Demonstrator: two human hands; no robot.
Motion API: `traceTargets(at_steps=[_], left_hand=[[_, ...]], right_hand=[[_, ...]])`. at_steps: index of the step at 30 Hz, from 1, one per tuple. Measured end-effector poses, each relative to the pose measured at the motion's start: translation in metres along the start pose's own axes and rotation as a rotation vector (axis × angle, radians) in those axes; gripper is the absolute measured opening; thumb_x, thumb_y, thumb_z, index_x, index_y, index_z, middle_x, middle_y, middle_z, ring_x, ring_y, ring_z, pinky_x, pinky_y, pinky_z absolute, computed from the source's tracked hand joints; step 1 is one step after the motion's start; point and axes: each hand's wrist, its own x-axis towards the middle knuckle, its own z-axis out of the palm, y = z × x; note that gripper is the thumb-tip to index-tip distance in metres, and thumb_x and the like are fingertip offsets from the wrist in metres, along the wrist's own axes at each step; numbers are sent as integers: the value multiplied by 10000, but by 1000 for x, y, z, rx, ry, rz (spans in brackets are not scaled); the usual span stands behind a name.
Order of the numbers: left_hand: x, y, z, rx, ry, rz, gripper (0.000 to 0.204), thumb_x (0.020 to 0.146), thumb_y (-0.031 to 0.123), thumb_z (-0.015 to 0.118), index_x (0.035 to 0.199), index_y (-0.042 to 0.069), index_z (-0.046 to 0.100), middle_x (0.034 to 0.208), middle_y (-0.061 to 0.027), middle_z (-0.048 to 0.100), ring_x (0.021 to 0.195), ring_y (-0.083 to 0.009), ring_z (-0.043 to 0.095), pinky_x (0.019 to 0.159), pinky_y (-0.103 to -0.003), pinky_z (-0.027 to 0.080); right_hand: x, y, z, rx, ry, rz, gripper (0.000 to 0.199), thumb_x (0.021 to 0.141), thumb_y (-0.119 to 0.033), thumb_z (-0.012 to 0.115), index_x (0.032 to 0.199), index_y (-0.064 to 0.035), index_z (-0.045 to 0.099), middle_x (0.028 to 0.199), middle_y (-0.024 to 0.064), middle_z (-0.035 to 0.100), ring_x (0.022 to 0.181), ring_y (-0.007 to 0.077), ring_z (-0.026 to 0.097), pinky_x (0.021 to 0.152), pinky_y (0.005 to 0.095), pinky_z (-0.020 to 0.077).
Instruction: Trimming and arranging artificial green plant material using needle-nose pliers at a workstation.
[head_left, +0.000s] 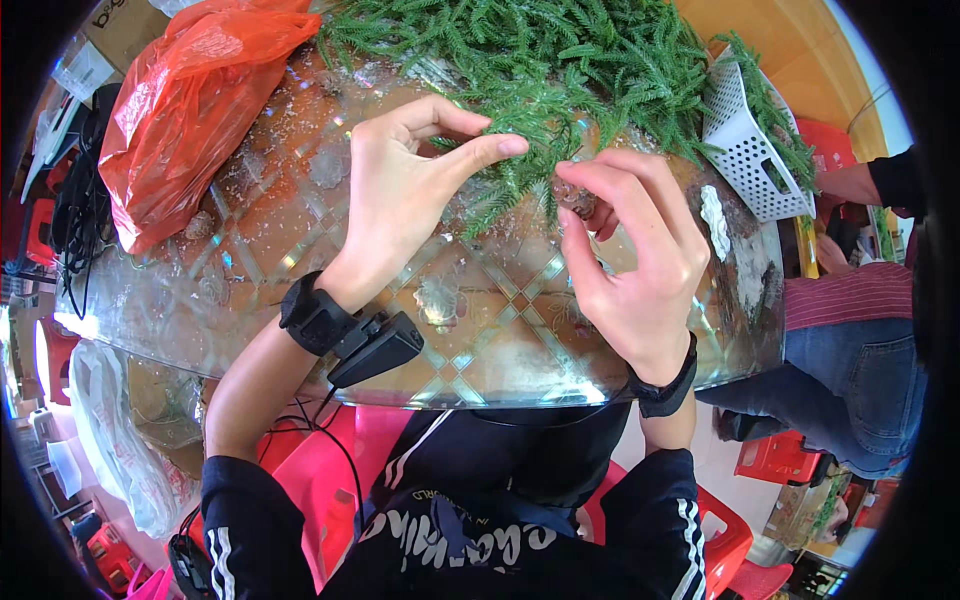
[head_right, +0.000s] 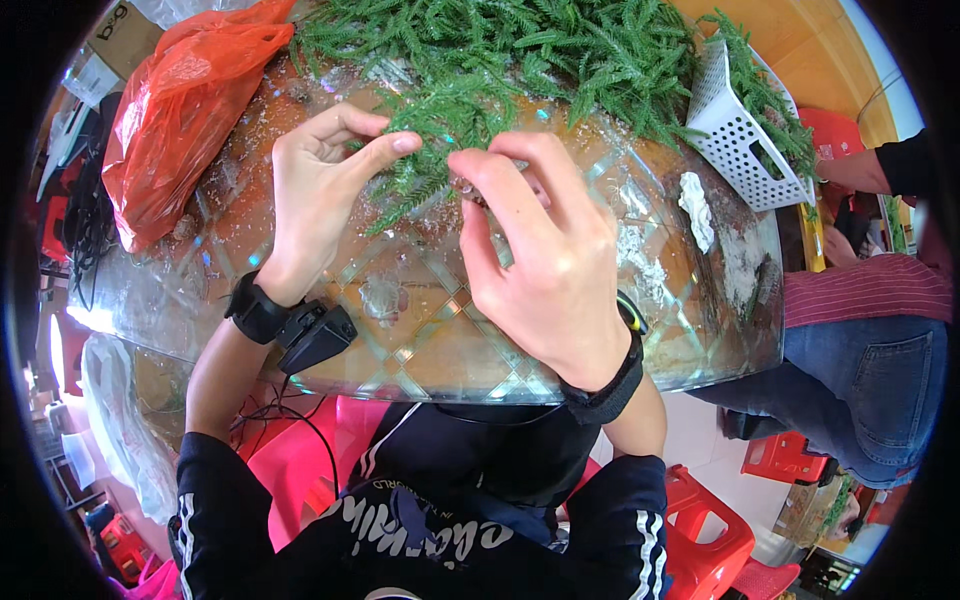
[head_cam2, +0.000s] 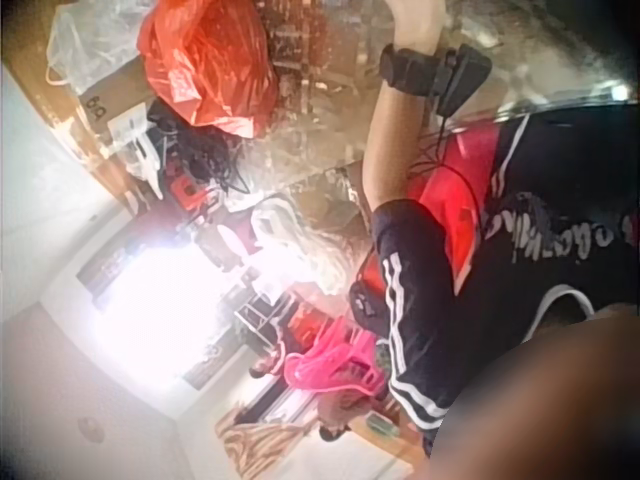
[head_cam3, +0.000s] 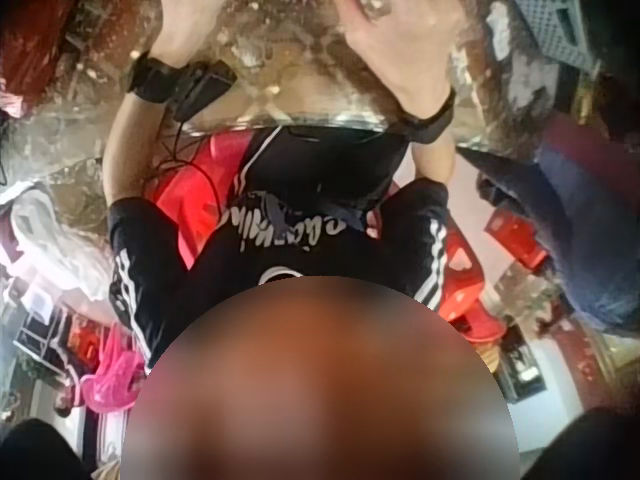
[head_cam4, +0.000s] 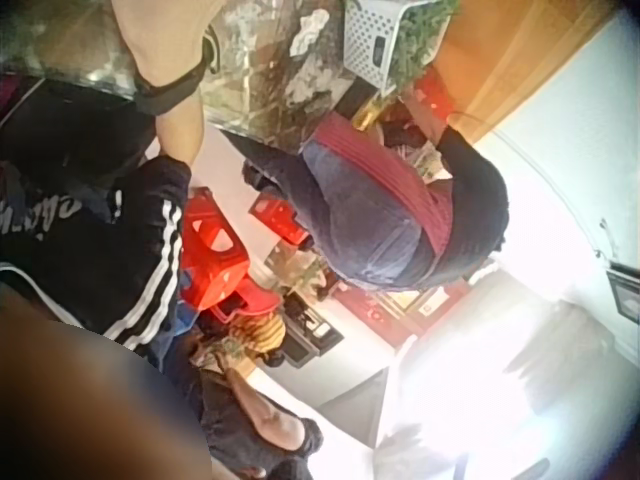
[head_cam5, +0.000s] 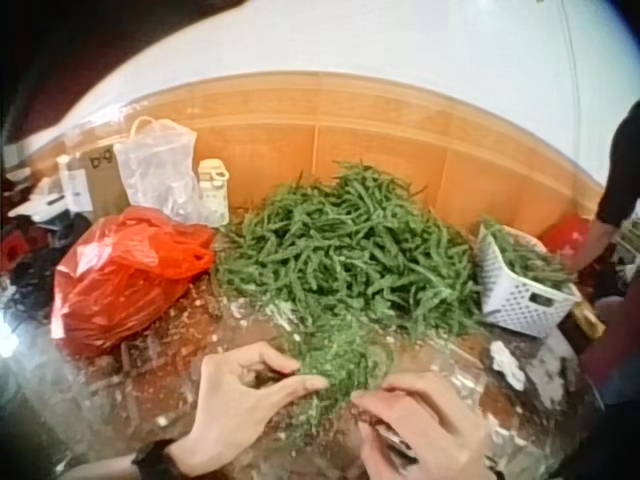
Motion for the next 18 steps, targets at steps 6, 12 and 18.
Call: traceTargets(at_steps=[6,12,18], left_hand=[[-2,3,1,-33,11,-52,212,703,120,739,790,-39,631,691,-29,617,618,-34,532,553,-168,416],[-3,1,2,-23,-7,-18,207,711,117,729,797,-43,629,689,-35,620,623,-38,536,559,-172,422],[-3,3,2,40,-14,13,197,713,119,728,788,-37,634,689,-36,620,633,-40,538,566,-176,422]], right_hand=[[-4,-3,2,8,-69,51,295,623,90,628,894,-26,608,863,78,547,558,124,515,510,234,419],[-4,-4,1,11,-56,53,297,624,87,629,897,-28,607,866,79,550,556,121,517,513,234,422],[-4,-2,2,-18,-25,19,289,629,80,632,895,-29,605,875,80,559,557,120,528,511,228,426]])
